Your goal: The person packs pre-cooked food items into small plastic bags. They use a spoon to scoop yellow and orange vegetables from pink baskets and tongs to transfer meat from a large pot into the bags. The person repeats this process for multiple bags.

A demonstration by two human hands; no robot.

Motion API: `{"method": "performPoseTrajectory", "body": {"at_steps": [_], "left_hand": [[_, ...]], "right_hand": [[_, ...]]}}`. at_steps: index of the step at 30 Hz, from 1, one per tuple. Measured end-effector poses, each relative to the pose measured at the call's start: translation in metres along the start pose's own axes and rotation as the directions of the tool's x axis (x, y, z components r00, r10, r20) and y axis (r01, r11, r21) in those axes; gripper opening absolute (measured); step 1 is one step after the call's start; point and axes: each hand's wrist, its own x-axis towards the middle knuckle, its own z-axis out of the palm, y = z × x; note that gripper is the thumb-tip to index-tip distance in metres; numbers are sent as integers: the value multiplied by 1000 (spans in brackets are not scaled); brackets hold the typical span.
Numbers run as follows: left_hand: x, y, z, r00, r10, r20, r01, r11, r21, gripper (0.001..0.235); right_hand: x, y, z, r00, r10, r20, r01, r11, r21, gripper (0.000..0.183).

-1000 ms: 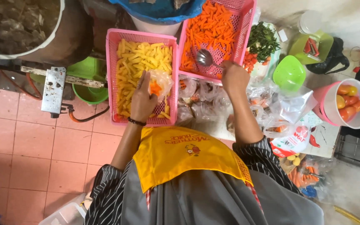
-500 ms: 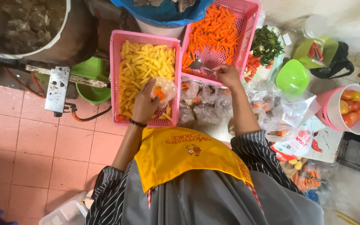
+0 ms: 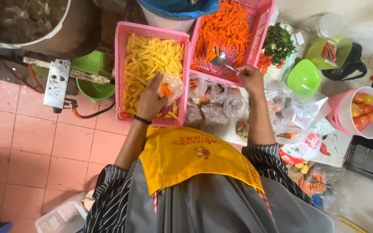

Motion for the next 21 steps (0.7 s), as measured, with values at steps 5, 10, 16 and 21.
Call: {"method": "performPoseTrajectory", "body": {"at_steps": [5, 10, 16, 21], "left_hand": [[-1, -12, 6, 1000, 19, 20, -19, 1000, 1, 81], [-8, -10, 3, 998, -5, 58, 9, 998, -61, 82], [-20, -4, -14, 998, 18, 55, -17, 1000, -16, 82], [-30, -3, -33, 996, -87, 34, 93, 958, -273, 82]], "right_hand": [[-49, -75, 6, 993, -57, 102, 54, 998, 28, 23], [-106, -150, 45, 970, -153, 191, 181, 974, -135, 20], [-131, -190, 56, 954, -297, 39, 261, 761, -594, 17], [-122, -183, 48, 939, -333, -88, 218, 772, -597, 19]]}}
